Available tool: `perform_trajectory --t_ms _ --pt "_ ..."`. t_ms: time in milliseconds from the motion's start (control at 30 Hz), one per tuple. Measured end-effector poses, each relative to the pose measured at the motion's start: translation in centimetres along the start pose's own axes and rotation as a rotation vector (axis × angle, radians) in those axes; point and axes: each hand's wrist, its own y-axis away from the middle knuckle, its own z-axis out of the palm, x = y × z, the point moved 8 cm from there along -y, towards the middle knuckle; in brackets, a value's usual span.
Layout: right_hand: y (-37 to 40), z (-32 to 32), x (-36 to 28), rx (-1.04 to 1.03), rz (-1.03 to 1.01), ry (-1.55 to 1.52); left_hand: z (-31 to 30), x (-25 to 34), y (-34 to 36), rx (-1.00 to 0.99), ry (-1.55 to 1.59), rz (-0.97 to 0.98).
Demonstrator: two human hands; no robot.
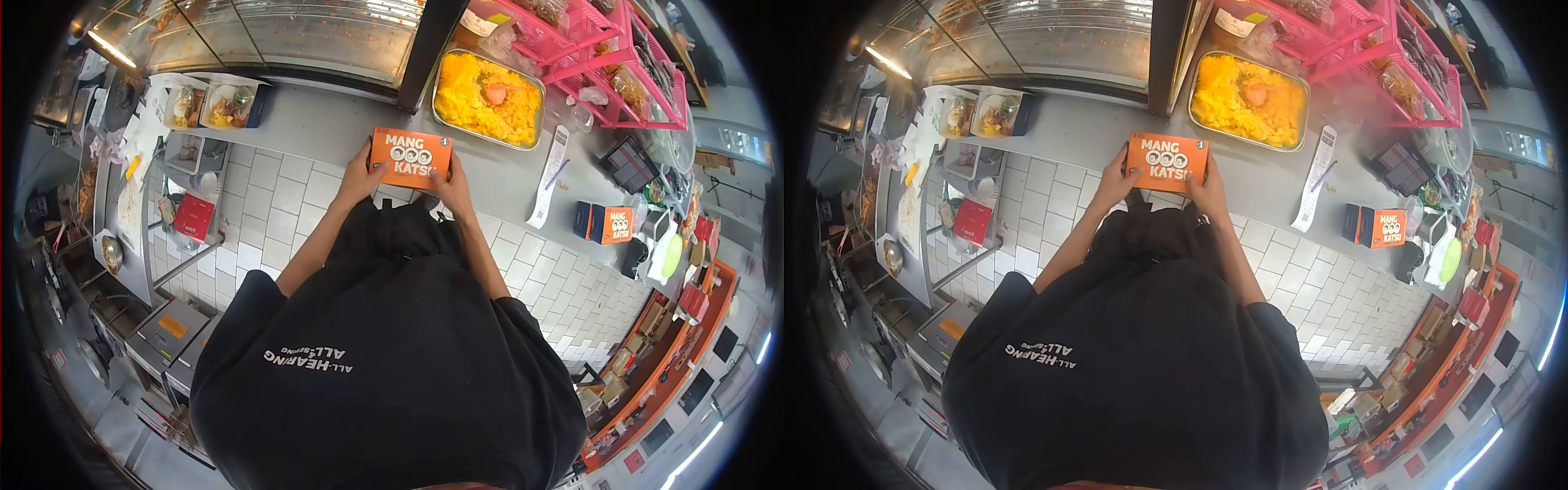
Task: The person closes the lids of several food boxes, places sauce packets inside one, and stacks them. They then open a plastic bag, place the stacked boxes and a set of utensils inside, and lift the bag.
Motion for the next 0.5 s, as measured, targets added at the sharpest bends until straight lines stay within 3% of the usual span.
perform_trajectory --t_ms 33,67,133,233,367,433,500 --pt "-0.2 -0.1 -0.1 -0.018 0.036 -0.116 -0.1 -0.4 -0.4 -0.031 0.161 -0.156" --pt "-0.7 -1.0 0.1 0.022 0.113 -0.107 -0.8 0.3 -1.2 -0.028 0.162 -0.153" --pt "-1.6 -2.6 0.0 0.014 0.213 -0.065 -2.4 0.0 -2.1 -0.051 0.108 -0.370" --pt "-1.9 -3.9 -1.3 0.042 0.381 -0.001 -3.6 0.2 -3.6 -0.146 -0.031 -0.479" --pt "-2.2 -4.3 -1.0 0.076 0.389 0.018 -1.9 -3.2 -3.4 -0.264 0.082 -0.520" --pt "-2.8 -3.3 2.1 0.026 0.233 0.061 -1.0 -4.7 -3.1 -0.253 0.183 -0.419" --pt "-2.4 -3.0 2.6 0.027 0.254 0.077 -0.7 -5.5 -3.0 -0.235 0.115 -0.367"
